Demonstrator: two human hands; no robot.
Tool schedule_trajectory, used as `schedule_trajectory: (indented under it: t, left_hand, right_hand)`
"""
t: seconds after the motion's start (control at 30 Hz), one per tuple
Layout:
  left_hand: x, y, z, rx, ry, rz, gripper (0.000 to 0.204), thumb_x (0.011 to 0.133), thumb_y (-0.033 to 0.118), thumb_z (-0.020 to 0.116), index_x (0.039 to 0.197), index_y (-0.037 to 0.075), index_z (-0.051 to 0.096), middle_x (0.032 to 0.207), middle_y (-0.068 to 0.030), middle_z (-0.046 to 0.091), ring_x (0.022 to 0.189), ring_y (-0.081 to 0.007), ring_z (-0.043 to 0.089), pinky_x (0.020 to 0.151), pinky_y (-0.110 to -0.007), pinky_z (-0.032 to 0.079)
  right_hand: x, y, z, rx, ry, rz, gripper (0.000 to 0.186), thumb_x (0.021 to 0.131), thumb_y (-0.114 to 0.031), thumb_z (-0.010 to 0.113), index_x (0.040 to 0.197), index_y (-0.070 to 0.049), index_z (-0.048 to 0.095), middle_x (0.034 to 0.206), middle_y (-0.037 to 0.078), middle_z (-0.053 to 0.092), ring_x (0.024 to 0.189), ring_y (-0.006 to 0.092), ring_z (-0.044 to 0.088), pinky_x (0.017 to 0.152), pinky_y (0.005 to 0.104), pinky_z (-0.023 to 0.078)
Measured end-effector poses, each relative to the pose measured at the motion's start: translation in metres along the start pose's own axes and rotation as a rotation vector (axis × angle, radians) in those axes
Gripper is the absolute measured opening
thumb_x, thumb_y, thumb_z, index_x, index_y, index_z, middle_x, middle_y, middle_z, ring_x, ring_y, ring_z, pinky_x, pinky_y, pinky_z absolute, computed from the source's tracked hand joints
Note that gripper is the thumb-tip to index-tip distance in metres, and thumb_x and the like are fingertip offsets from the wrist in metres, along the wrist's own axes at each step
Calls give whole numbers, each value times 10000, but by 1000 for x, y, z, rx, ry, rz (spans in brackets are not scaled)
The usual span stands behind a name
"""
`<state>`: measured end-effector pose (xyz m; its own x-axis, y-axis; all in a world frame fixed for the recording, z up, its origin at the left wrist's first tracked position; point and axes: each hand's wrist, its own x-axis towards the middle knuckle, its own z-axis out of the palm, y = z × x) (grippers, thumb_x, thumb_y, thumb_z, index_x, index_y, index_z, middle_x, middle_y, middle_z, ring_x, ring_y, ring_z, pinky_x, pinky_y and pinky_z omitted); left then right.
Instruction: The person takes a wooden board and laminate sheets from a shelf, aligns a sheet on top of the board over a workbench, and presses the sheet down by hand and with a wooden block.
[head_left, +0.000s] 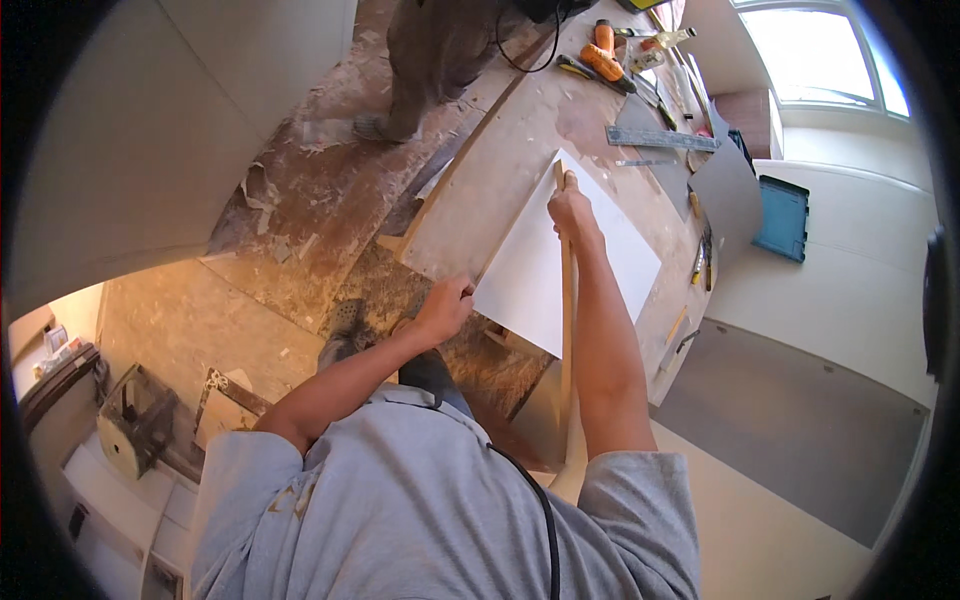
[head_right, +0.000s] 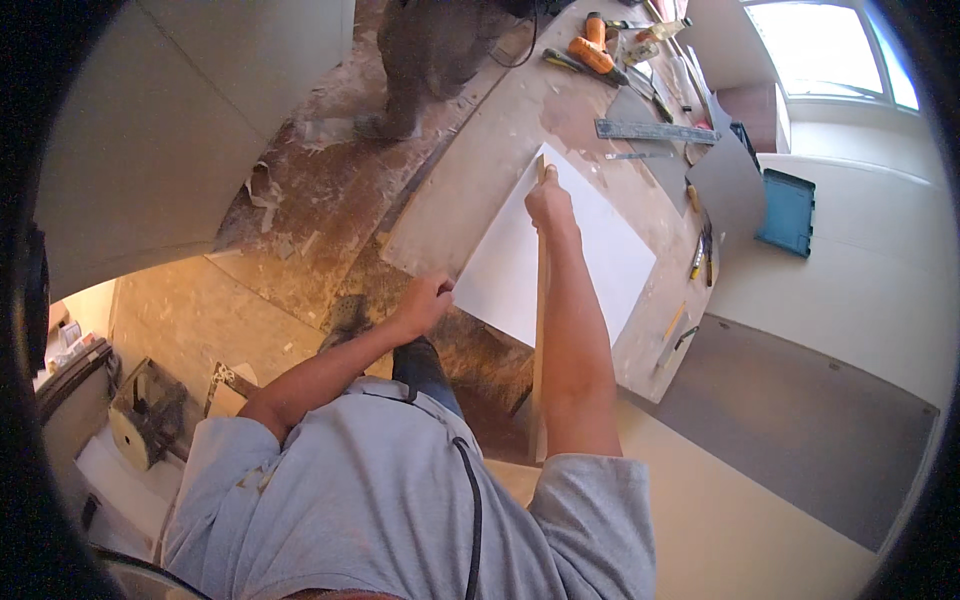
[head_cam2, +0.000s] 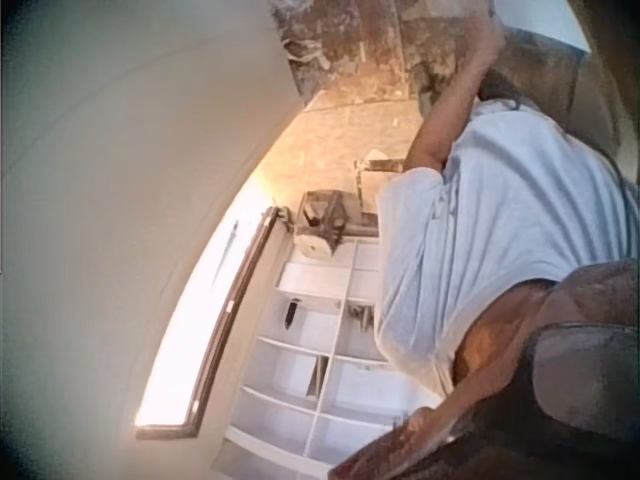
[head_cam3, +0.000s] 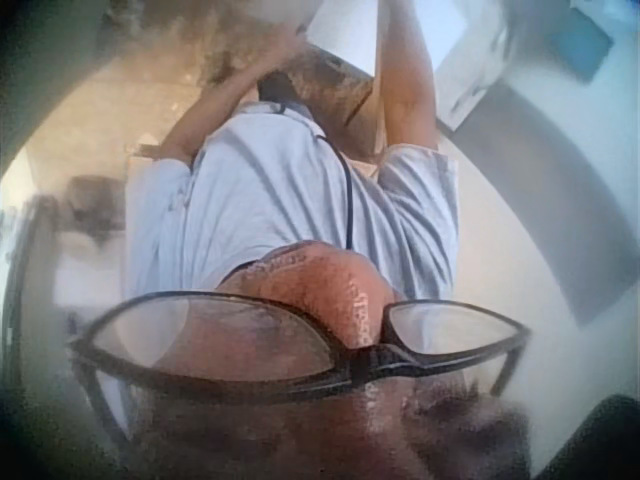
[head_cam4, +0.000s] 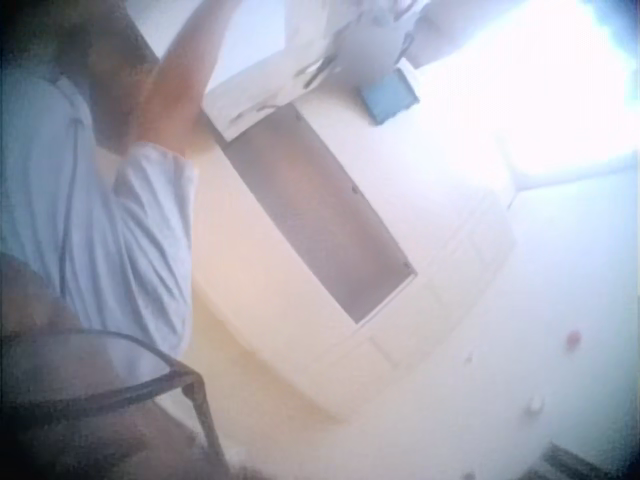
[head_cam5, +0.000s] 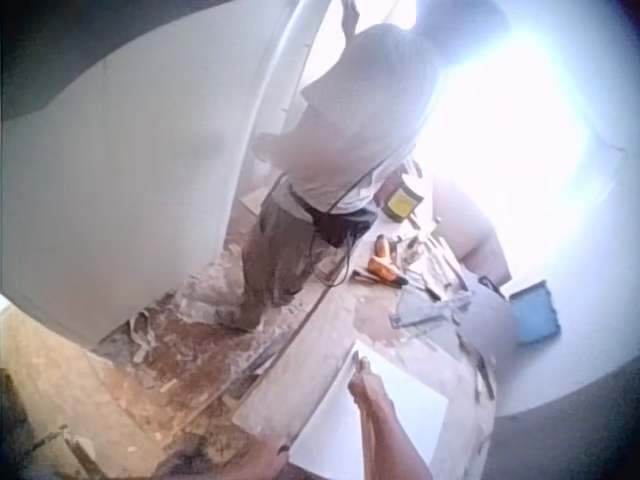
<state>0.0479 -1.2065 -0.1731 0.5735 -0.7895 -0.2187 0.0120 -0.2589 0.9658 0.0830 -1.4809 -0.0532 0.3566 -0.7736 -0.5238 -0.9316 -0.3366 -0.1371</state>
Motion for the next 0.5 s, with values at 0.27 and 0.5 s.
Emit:
schedule_trajectory:
  t: [0.27,0.5]
  left_hand:
    - [-6,12,-6,19,-36,-46,207,824,149,651,949,-12,681,889,-212,698,852,-359,690,766,-437,529]
    - [2,2,-3,63,-76,-50,225,816,178,655,946,5,717,769,-183,712,724,-319,704,691,-428,541]
  right_hand:
    - [24,-5,-17,4,-20,-4,688,980,-138,333,1634,-138,118,984,235,701,739,291,699,624,415,540]
    - [-48,31,36,-34,14,-46,617,1015,-192,342,1613,-164,191,1058,310,689,864,418,708,749,517,555]
